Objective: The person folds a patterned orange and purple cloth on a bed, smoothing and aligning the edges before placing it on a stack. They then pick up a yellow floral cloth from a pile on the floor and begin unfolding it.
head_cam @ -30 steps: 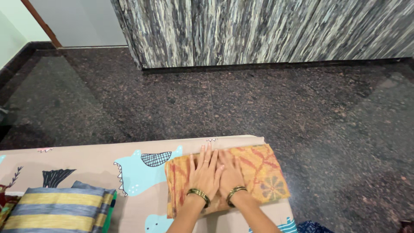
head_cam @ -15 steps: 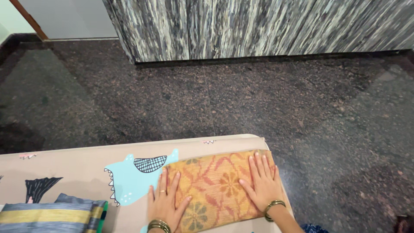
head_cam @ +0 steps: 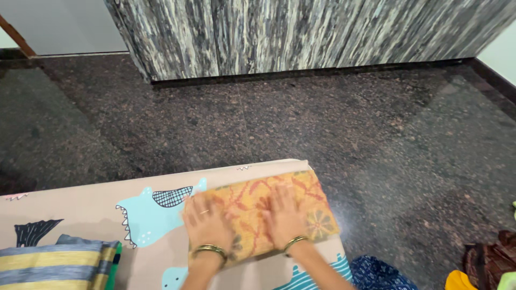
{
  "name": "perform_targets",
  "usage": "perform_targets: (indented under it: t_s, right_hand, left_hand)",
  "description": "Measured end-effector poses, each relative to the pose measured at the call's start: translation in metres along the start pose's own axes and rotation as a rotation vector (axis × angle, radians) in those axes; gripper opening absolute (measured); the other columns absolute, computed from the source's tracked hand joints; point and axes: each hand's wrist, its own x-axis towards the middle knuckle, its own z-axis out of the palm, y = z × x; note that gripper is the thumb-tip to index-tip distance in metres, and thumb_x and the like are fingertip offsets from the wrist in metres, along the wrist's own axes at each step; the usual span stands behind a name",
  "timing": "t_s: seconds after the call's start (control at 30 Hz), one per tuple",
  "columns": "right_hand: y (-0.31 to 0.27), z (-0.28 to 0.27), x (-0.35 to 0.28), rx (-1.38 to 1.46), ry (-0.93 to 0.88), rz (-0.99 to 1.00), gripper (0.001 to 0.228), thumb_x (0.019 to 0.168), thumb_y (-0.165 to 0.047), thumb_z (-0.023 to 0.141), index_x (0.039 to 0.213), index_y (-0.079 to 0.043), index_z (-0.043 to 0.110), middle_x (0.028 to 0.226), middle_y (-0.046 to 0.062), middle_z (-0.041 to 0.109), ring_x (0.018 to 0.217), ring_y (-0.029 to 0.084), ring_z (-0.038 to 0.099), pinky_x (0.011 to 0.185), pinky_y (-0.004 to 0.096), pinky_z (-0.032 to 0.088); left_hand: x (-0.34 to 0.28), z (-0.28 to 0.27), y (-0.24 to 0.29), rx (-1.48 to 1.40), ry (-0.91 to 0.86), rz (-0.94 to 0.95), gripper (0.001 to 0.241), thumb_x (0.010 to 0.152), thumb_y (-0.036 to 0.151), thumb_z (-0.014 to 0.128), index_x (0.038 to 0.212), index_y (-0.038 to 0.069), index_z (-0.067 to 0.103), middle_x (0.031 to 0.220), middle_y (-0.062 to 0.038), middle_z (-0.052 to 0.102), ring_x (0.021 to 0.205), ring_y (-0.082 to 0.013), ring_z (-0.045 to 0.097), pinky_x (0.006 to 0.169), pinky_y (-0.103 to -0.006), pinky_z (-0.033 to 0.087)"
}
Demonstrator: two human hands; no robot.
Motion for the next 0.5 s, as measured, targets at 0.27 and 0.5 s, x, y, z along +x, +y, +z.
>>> perform_targets:
  t_s: [0.27,0.5]
  right_hand:
    - [0.009,0.017,-0.031,0.105,0.217,-0.151,0.069,0.093,-0.050,0.052,0.154,-0.021,0.036,0.163,0.009,0.027,0.149,0.032,0.021,0.117,0.059,0.014]
    - [0.034,-0.022,-0.028,-0.115,0.042,0.178,0.081,0.092,-0.065,0.042,0.162,-0.032,0.020,0.172,0.003,0.011,0.151,0.024,0.012,0.114,0.067,0.011]
  left_hand:
    - [-0.035,0.035,0.032,-0.307,0.756,0.136,0.070,0.086,0.058,0.049,0.150,0.032,0.040,0.165,-0.006,0.024,0.148,-0.0475,0.023,0.116,-0.0621,0.021]
    - [-0.028,0.029,0.003,-0.219,0.359,-0.105,0.086,0.077,0.072,0.058,0.155,0.044,0.034,0.171,-0.011,0.012,0.141,-0.0503,0.025,0.114,-0.0585,0.025]
